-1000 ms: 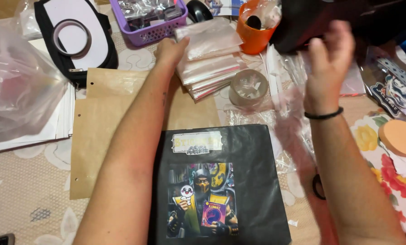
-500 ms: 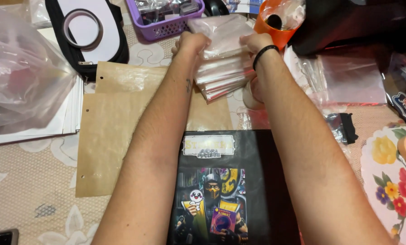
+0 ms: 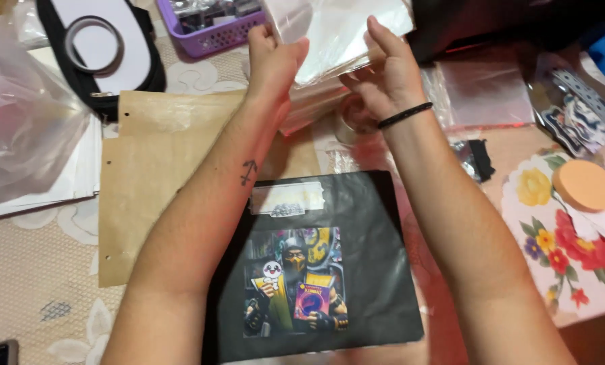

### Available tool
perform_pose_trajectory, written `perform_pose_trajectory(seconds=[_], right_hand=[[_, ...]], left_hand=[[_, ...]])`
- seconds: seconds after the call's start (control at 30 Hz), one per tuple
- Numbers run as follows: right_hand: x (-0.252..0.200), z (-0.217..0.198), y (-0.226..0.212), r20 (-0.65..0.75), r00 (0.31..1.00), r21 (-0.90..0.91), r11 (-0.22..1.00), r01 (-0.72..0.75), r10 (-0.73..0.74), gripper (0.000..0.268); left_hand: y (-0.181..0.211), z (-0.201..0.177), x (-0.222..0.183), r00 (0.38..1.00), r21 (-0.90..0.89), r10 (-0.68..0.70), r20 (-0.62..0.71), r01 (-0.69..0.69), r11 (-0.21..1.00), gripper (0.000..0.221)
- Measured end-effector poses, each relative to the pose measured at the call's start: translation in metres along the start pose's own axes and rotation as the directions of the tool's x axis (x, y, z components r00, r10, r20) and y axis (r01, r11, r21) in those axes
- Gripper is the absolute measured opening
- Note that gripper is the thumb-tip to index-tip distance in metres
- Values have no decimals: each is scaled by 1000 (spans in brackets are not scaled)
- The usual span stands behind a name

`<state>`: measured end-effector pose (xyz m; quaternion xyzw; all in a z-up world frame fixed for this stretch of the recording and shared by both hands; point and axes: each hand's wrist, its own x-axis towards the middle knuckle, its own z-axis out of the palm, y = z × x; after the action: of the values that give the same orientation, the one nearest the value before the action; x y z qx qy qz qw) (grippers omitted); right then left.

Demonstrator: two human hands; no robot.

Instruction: The person is sorting through various stickers and placing them into small, clear plastic bags for packaging.

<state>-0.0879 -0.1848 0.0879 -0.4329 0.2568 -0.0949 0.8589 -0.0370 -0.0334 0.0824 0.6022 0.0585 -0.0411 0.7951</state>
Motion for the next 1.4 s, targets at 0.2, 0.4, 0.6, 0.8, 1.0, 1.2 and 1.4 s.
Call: perform_pose_trajectory(seconds=[0.2, 0.4, 0.6, 0.8, 1.0, 1.2, 1.4], right_hand=[[9, -84, -15, 254, 937, 457, 884, 101, -239, 45], [42, -207, -47, -285, 927, 303, 895, 327, -242, 25], [102, -266, -54, -471, 865, 286, 897, 336, -174, 22], [115, -272, -71, -452, 887, 218, 953, 210, -92, 10], [88, -246, -47, -437, 270, -594, 501, 630, -858, 99], [25, -28, -2, 618, 621, -661, 110, 743, -481, 20], [80, 34, 30, 93, 992, -969, -220, 109, 80, 73]], left_hand=[[17, 44, -70, 895, -111, 140, 424, -102, 989, 53], [54, -20, -78, 895, 407, -72, 440, -127, 905, 72], [28, -97, -29, 986, 239, -141, 94, 115, 964, 36], [0, -111, 2, 976, 283, -215, -38, 217, 934, 33], [-25, -95, 24, 933, 265, -329, -147, 358, 896, 74], [-24, -80, 39, 861, 99, -499, -94, 507, 856, 51], [-13, -75, 39, 790, 94, -608, -75, 613, 785, 68]])
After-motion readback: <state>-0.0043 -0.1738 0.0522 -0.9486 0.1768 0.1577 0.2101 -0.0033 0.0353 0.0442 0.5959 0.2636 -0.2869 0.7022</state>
